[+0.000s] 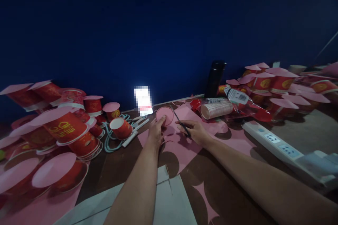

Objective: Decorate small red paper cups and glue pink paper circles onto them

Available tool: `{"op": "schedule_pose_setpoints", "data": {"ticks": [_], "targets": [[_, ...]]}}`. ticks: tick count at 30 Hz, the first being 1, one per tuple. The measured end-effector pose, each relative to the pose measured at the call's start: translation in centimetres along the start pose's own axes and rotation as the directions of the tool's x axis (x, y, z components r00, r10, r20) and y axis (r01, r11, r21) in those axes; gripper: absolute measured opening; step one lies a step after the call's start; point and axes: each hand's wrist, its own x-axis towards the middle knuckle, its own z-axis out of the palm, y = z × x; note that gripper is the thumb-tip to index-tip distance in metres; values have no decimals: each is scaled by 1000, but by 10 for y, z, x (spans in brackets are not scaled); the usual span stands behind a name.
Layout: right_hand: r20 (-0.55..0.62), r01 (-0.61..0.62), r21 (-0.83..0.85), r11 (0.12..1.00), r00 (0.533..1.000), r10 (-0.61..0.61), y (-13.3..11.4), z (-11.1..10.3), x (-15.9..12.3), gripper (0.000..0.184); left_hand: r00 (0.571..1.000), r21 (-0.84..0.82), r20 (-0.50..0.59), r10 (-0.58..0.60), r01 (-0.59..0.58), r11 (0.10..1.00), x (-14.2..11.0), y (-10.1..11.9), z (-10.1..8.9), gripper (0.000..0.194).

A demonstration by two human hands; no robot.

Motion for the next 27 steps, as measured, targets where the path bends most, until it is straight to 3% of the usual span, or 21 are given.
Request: {"op": "schedule_pose_setpoints", "data": {"ticks": [27], "targets": [[0,3,-14,1000,1000,-3,4,-1,2,60,1000,11,11,9,-9,1000,1,-1,-1,44]]}}
